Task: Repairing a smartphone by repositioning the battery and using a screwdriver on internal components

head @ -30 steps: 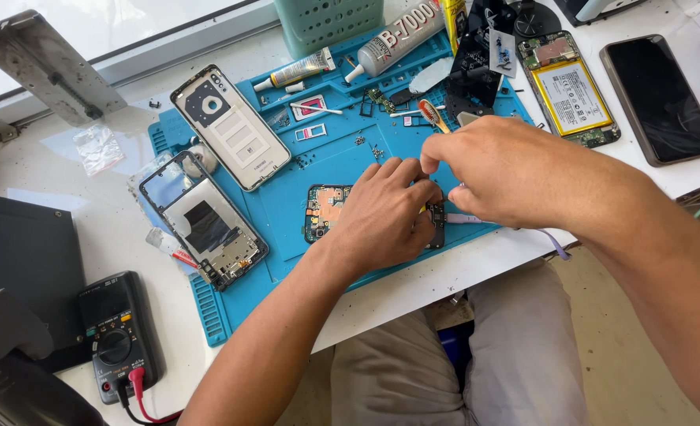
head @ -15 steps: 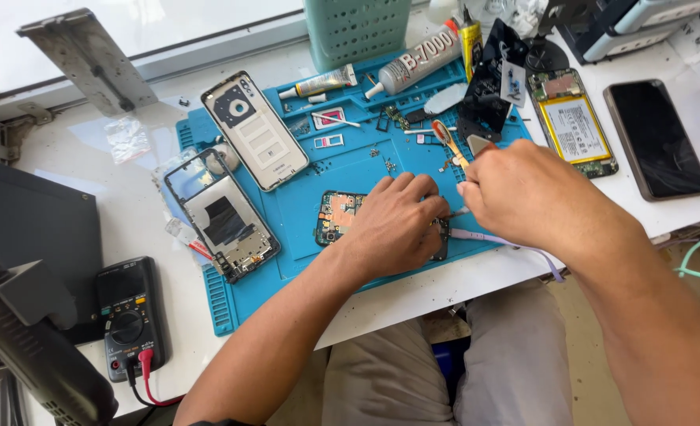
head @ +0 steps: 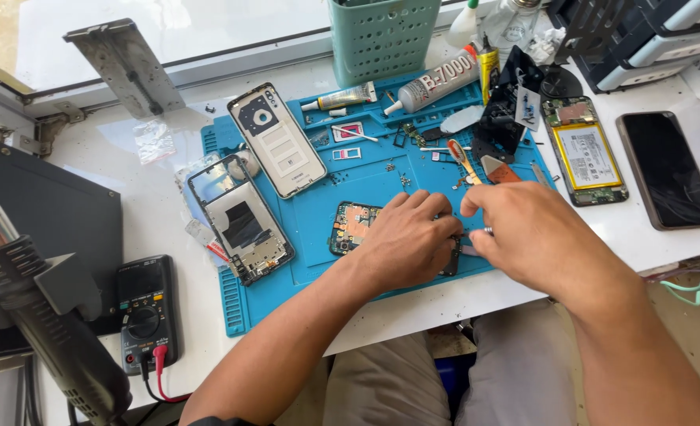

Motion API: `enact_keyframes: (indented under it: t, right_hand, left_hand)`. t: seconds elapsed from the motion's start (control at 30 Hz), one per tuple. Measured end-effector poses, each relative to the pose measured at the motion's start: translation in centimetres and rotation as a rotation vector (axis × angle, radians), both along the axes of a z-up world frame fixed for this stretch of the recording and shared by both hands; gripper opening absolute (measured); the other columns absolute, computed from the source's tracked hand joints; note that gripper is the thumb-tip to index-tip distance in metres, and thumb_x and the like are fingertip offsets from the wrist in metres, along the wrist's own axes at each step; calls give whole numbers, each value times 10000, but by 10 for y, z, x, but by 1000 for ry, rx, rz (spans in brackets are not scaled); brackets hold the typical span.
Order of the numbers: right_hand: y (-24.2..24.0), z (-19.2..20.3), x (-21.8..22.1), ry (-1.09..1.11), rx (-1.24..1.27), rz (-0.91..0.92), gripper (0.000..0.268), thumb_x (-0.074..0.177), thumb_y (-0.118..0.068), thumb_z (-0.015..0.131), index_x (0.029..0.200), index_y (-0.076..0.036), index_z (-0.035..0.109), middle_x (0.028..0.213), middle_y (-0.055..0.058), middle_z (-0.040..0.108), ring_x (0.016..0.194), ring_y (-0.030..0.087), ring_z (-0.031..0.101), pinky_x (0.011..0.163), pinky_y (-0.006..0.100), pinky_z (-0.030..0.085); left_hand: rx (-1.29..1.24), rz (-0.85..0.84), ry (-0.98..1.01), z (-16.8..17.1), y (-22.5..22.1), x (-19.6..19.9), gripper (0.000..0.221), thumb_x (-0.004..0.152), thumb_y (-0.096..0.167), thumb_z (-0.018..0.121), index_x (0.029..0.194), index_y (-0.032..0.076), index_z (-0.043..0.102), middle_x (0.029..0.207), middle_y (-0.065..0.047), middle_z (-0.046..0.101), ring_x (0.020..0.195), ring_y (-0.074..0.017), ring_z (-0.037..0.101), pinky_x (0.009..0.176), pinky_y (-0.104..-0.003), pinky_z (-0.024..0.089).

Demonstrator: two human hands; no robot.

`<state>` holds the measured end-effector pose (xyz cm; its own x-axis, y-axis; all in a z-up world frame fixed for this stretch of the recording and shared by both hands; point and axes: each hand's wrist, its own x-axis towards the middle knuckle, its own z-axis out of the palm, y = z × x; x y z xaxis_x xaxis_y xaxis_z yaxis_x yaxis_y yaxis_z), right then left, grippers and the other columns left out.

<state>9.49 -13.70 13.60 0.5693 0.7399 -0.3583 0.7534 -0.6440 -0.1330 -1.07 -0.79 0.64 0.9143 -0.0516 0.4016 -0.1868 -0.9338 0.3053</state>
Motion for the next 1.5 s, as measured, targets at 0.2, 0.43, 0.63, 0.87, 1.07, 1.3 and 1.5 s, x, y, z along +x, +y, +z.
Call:
enact_keyframes:
  t: [0.2, 0.43, 0.63, 0.87, 1.07, 1.3, 1.5]
  right_hand:
    - [-6, -15, 3, -16, 341, -59, 330, 763, -157, 652, 1093, -142, 656, 1018, 44, 699, 992, 263, 644, 846, 436, 490]
    - [-26, -39, -3, -109, 796, -184, 196, 901, -95, 739, 951, -72, 551, 902, 72, 650, 787, 272, 601, 728, 423, 463]
    - [-28, -75, -19, -40, 1322, -86, 418, 984, 82, 775, 1307, 129, 514, 1071, 261, 670, 881, 282, 684, 780, 348, 600]
    - [-26, -92, -13, -52, 1254, 82, 566, 973, -55, 773, 1437, 58, 470, 1105, 209, 700, 947, 268, 694, 810, 365, 612]
    - [-34, -111, -26, 172, 1326, -42, 575, 1002, 44, 691, 1484, 26, 378, 1081, 232, 672, 978, 254, 689, 802, 321, 576]
    - [-37, -127, -26, 187, 1457, 34, 677, 987, 117, 675, 1511, -37, 276, 1160, 304, 546, 1051, 366, 648, 998, 469, 574]
    - [-36, -121, -37, 218, 1476, -74, 649, 1045, 166, 614, 1543, 22, 223, 1096, 385, 581, 977, 415, 635, 985, 503, 541]
  left_hand:
    - [39, 32, -38, -2, -1, 4, 167, 989, 274, 622, 965, 220, 779, 940, -4, 630, 793, -251, 521, 673, -421, 351]
    - [63, 101, -80, 0, -7, 4, 207, 963, 276, 632, 816, 214, 764, 794, 0, 578, 722, -250, 542, 706, -429, 349]
    - [23, 121, -47, 1, -9, 4, 243, 990, 268, 591, 861, 194, 783, 787, -13, 618, 731, -259, 592, 730, -434, 366]
    - [3, 147, -38, 0, -8, 6, 184, 940, 258, 635, 847, 182, 775, 791, -11, 620, 707, -259, 566, 715, -437, 350]
    - [19, 122, -85, 3, -6, 4, 244, 926, 283, 605, 761, 153, 729, 797, -20, 584, 736, -279, 552, 721, -454, 328]
    - [18, 54, -25, 7, -6, 3, 146, 866, 257, 624, 841, 178, 744, 864, -29, 620, 754, -269, 564, 719, -437, 377]
    - [26, 65, -69, 0, -5, 5, 139, 908, 266, 623, 806, 223, 707, 862, -5, 611, 782, -266, 578, 710, -432, 377]
